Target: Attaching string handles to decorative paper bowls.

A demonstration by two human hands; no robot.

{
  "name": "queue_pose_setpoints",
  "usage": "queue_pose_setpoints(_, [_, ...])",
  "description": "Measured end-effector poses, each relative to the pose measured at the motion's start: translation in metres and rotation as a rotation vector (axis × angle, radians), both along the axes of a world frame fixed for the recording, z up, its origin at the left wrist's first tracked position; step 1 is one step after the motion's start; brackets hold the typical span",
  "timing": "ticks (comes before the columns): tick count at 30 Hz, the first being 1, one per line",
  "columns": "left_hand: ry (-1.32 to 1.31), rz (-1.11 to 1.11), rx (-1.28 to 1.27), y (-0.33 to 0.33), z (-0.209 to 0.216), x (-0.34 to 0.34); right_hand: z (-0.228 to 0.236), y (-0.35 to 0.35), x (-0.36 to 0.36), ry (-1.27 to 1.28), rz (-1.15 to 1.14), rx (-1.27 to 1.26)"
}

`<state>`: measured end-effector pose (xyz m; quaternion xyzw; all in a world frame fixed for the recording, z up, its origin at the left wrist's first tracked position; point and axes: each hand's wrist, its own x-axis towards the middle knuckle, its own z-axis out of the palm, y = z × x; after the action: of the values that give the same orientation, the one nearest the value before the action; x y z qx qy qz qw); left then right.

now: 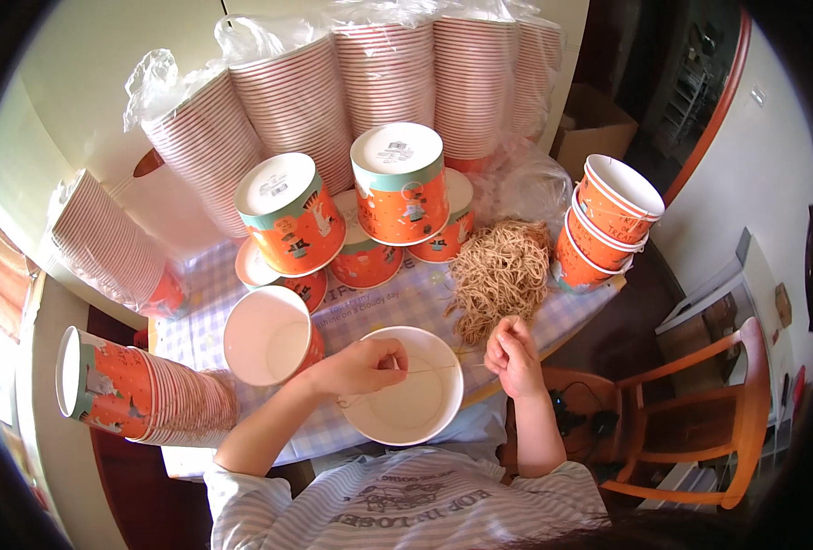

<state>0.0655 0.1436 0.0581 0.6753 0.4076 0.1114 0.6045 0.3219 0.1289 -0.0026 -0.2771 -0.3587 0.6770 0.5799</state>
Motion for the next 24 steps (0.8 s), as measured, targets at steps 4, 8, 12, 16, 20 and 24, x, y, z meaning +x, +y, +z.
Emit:
queue_pose_setpoints(4, [0.270, -0.080, 0.189, -0.001, 0.039, -0.015, -0.003, 0.004, 0.008, -0.224, -0.099, 0.123])
queue_pose_setpoints(8, [0.292, -0.042, 0.154, -0.004, 0.052, -0.031, -0.006, 0.004, 0.010, -0.354, -0.149, 0.175])
queue_pose_setpoints(12, [0.351, -0.065, 0.305, -0.011, 0.044, -0.037, 0.000, 0.001, 0.002, -0.468, 0.000, 0.319])
queue_pose_setpoints(16, [0.178, 0.116, 0.755, -0.013, 0.037, -0.031, 0.020, 0.002, -0.020, -0.707, 0.173, 0.500])
queue_pose_setpoints(20, [0.191, 0.312, 0.569, -0.007, 0.052, -0.021, 0.027, 0.011, -0.049, -0.748, 0.275, 0.544])
queue_pose_setpoints(24, [0.053, 0.455, 0.209, -0.003, 0.043, -0.024, 0.006, 0.017, -0.062, -0.590, 0.400, 0.468])
